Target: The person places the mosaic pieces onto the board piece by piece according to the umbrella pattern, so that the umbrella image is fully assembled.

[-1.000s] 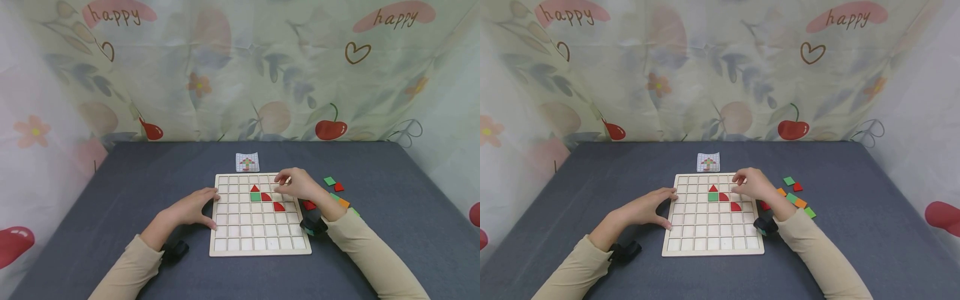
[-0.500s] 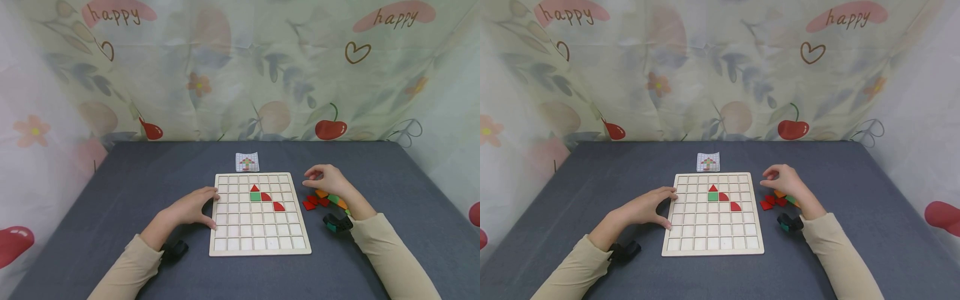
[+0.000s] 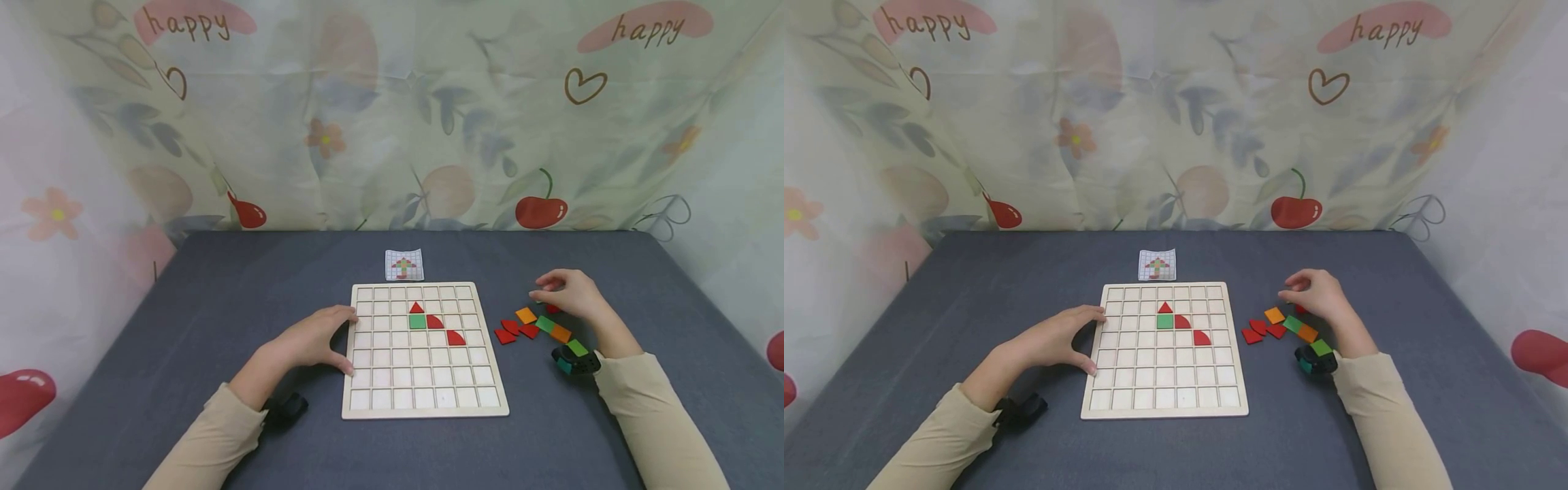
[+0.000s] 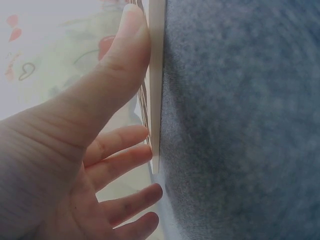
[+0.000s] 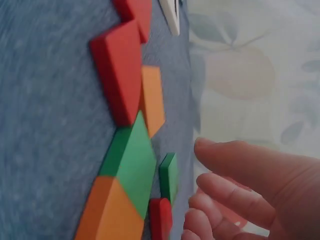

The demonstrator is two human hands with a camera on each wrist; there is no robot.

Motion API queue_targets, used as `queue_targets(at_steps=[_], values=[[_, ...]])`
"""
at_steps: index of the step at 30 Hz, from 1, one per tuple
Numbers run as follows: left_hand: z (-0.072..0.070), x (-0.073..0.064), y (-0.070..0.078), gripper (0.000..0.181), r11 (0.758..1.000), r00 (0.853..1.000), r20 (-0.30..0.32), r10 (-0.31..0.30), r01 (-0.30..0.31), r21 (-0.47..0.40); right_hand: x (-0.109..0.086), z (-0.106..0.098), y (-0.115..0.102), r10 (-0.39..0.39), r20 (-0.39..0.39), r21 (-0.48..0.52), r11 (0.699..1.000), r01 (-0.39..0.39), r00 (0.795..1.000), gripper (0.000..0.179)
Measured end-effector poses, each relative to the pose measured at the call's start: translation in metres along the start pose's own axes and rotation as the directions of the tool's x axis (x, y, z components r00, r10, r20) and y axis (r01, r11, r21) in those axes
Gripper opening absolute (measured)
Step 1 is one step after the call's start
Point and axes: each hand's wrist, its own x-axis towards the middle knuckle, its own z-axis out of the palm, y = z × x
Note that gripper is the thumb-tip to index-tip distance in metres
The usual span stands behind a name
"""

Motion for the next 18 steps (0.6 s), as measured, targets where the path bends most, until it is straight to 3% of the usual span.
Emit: queue_targets(at_steps=[18], values=[[0.0002,0.0001,-0.0029,0.085,0.999,0.999,-0.022,0.037,-0.037,-0.004,0.0034,0.0004,0.0101,0.063,0.075,-0.070,0.996,-0.057,0.995,0.054]])
